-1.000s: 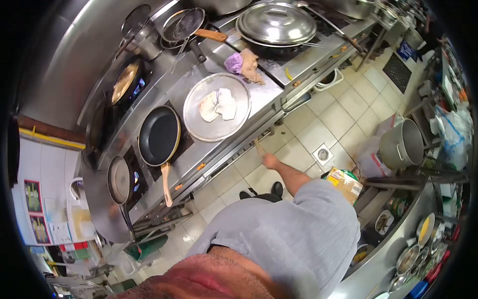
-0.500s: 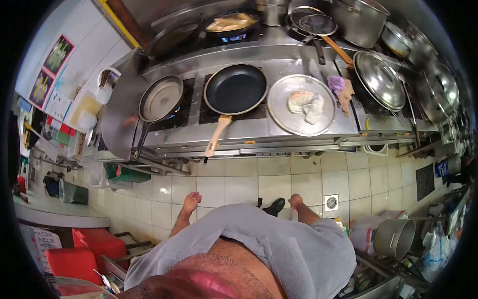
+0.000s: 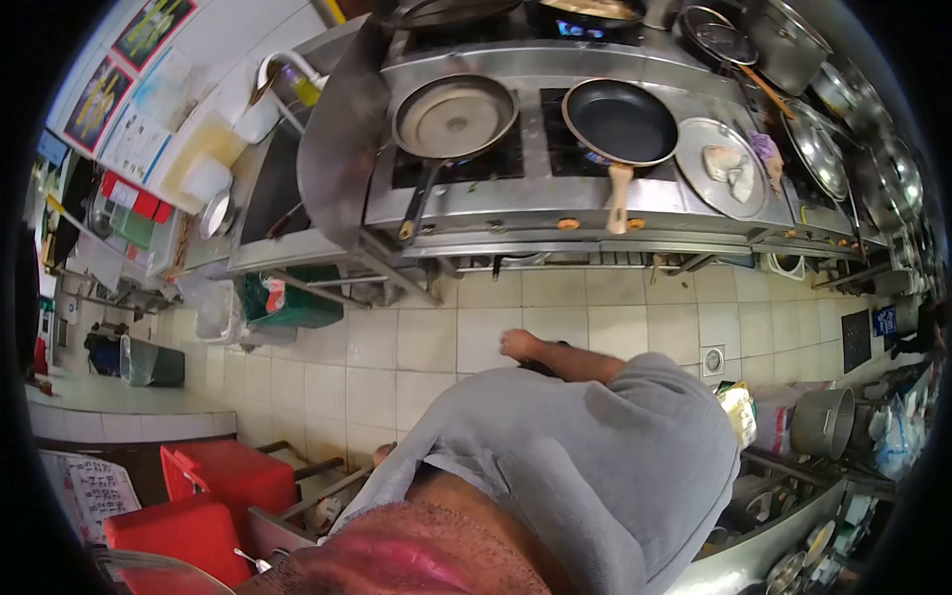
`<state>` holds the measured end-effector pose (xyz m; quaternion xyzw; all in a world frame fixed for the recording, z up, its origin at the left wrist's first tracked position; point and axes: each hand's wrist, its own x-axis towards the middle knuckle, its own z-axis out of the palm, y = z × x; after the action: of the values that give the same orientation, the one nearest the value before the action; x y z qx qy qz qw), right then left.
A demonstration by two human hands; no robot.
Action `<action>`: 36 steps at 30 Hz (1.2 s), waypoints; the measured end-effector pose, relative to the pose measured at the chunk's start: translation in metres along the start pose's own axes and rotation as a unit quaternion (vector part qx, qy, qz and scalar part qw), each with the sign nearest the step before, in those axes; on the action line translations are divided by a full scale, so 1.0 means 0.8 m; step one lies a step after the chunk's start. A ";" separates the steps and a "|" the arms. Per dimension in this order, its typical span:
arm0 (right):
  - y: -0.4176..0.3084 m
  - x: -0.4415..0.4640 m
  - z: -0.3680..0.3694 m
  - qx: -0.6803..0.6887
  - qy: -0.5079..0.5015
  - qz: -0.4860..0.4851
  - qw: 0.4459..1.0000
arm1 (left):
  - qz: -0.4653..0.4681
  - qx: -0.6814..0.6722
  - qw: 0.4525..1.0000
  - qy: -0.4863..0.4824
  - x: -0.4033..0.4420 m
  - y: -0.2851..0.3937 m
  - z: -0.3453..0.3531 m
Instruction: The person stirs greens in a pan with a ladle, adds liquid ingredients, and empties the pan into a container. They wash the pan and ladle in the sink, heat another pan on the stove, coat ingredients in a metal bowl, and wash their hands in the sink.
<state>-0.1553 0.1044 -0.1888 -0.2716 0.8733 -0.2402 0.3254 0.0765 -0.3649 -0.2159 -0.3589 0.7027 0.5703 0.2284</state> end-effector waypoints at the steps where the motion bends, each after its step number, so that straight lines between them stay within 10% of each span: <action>1: -0.060 0.011 -0.032 0.058 0.085 -0.032 0.994 | 0.042 0.037 0.997 0.045 -0.009 0.020 -0.017; 4: -0.198 0.074 -0.119 0.161 0.151 -0.142 0.965 | -0.007 -0.196 0.968 0.157 -0.013 0.086 -0.039; 14: -0.481 0.293 -0.292 0.628 0.032 -0.177 0.757 | 0.177 -0.126 0.965 0.148 0.026 0.338 -0.058; 21: -0.500 0.531 -0.370 0.792 0.164 0.117 0.576 | 0.258 -0.066 0.951 0.155 0.062 0.528 -0.159; 23: -0.490 0.580 -0.388 0.900 0.083 0.134 0.405 | 0.296 -0.072 0.943 0.131 0.076 0.582 -0.180; 31: -0.433 0.712 -0.394 0.810 0.113 0.152 0.554 | 0.363 -0.176 0.905 0.136 0.223 0.790 -0.269; 36: -0.439 0.751 -0.382 0.795 0.092 0.218 0.559 | 0.140 -0.681 0.717 0.045 0.356 0.832 -0.339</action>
<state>-0.6420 -0.4591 -0.0363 0.3193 0.3865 -0.7823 0.3696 -0.5901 -0.6349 0.0670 -0.3406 0.1759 0.9034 -0.1920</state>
